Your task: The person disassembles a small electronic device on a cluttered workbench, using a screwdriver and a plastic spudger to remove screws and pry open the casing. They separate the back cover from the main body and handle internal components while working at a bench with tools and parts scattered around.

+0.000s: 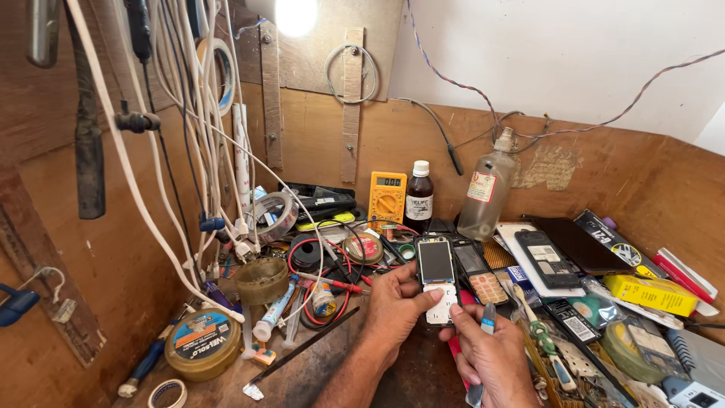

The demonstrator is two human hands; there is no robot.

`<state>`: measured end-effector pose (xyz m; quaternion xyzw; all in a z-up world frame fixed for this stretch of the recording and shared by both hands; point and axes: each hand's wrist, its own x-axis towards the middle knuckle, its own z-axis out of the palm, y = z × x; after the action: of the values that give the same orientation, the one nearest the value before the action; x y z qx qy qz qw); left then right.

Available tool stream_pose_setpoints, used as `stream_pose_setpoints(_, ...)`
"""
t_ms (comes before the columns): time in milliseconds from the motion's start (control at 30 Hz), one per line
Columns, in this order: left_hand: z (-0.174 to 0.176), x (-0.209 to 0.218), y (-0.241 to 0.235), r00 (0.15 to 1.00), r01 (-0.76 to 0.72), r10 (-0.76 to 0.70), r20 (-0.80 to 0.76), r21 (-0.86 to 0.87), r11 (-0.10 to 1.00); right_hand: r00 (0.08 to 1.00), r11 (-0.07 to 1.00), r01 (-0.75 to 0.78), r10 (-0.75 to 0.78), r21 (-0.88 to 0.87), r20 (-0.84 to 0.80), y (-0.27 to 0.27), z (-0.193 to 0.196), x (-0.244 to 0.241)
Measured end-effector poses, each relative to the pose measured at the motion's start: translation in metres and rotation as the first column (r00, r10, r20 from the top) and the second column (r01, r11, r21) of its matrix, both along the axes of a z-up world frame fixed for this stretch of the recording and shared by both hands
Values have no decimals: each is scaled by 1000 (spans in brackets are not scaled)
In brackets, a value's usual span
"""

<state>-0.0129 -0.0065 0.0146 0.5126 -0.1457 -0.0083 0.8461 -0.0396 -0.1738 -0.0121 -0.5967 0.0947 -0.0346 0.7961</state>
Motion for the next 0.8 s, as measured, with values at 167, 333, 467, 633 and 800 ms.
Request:
stream_pose_setpoints(167, -1, 2, 4, 994, -8, 9, -113, 13, 1000, 999, 999, 37, -37, -8, -35, 10, 18, -10)
stream_pose_setpoints(333, -5, 5, 3, 985, 7, -23, -172, -90, 996, 996, 996, 85, -86, -13, -26, 22, 42, -26)
stream_pose_setpoints(467, -4, 6, 1, 983, 32, -72, -172, -226, 974, 988, 994, 112, -110, -14, 108, 25, 50, -37)
stream_pose_setpoints(633, -1, 4, 3, 990, -25, 4, -142, -143, 989, 952, 985, 169, -169, 24, 256, 19, 46, -41)
stream_pose_setpoints(800, 7, -4, 2, 843, -509, 366, 394, 367, 778, 849, 919, 342, -211, -198, 484, 20, 32, -45)
